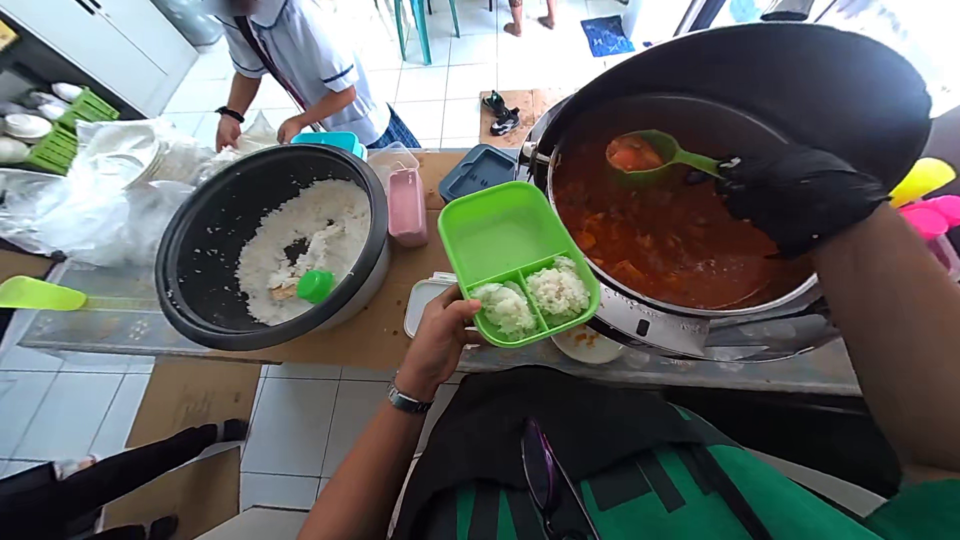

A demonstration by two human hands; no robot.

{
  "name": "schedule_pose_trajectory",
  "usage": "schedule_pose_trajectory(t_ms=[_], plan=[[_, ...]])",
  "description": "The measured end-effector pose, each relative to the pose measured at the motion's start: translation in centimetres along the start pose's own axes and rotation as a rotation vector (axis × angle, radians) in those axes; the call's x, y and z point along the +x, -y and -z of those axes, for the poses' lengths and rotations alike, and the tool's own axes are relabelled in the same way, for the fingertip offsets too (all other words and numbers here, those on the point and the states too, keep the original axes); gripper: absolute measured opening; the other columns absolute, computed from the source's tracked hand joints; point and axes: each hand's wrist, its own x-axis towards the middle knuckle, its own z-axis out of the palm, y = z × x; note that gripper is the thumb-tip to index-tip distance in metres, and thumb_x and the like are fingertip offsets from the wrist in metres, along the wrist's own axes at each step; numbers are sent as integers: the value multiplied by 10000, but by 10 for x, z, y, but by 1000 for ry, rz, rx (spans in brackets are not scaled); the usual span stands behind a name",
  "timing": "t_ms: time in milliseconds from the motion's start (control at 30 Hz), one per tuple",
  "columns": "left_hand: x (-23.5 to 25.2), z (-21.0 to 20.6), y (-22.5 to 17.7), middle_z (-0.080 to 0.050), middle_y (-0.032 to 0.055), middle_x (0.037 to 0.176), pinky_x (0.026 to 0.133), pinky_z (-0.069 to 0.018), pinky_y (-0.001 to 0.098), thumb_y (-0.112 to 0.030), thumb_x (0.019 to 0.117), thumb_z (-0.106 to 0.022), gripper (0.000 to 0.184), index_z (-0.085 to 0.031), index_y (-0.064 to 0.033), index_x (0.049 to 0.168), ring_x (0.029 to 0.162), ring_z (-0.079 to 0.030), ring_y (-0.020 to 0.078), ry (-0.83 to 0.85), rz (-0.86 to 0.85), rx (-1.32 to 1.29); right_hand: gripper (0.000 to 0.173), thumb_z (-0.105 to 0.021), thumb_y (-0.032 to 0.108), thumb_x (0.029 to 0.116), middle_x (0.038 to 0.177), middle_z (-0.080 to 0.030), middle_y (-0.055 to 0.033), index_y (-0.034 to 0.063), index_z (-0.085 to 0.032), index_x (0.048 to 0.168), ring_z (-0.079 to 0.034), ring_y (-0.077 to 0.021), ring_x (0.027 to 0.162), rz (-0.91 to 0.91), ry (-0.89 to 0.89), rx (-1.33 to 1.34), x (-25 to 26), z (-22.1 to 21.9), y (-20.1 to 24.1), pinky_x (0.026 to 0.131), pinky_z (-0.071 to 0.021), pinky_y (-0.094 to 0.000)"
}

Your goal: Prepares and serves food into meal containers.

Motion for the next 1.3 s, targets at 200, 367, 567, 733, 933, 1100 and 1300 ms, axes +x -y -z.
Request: schedule_pose_trajectory(t_ms=[200,367,567,733,933,1100,1300], plan=[[20,-38,-5,-696,151,1058,684,-640,395,-131,945,-569,369,-546,-12,1294,840,-727,236,76,89,65,263,-399,85,1094,753,-585,107,153,-649,1049,-454,61,538,-26,16,219,-33,7,46,476,-391,-97],[28,-53,0,-684,151,1097,697,-639,399,-96,947,-584,395,-524,-14,1329,873,-723,237,131,104,64,187,-528,0,1011,827,-657,60,63,-699,1053,-554,19,648,361,47,11,-61,-39,47,616,-494,-165],[26,-45,9,-711,153,1055,692,-640,372,-165,948,-557,364,-542,-22,1282,834,-735,224,183,117,1,273,-501,-12,970,897,-702,-246,18,-702,1153,-686,-483,783,1046,-303,-851,-75,-59,21,545,-513,-562],[23,-42,14,-705,144,1058,697,-637,362,-113,941,-528,383,-525,-12,1310,842,-731,210,169,123,12,292,-487,30,1001,921,-723,-244,47,-717,1181,-694,-477,774,1077,-457,-898,-80,-56,20,528,-503,-541],[21,-39,11,-701,144,1099,709,-640,363,-140,909,-585,439,-535,-18,1328,870,-732,214,180,109,22,269,-513,81,982,931,-706,-73,22,-702,1164,-651,-135,763,645,-227,-263,-76,-45,22,687,-554,-342],[13,-23,8,-717,134,1074,714,-638,360,-241,865,-683,466,-584,-38,1273,888,-734,202,134,52,14,217,-464,56,1067,789,-647,110,127,-669,1084,-481,62,551,44,-151,240,-45,-6,23,509,-414,-113],[-3,6,-4,-723,152,1087,762,-643,376,-305,810,-755,568,-581,-35,1279,934,-740,222,-10,-16,22,237,-575,89,1027,1088,-720,-257,113,-740,1196,-670,-492,1029,78,0,-703,-39,-4,-7,851,-466,-737]])
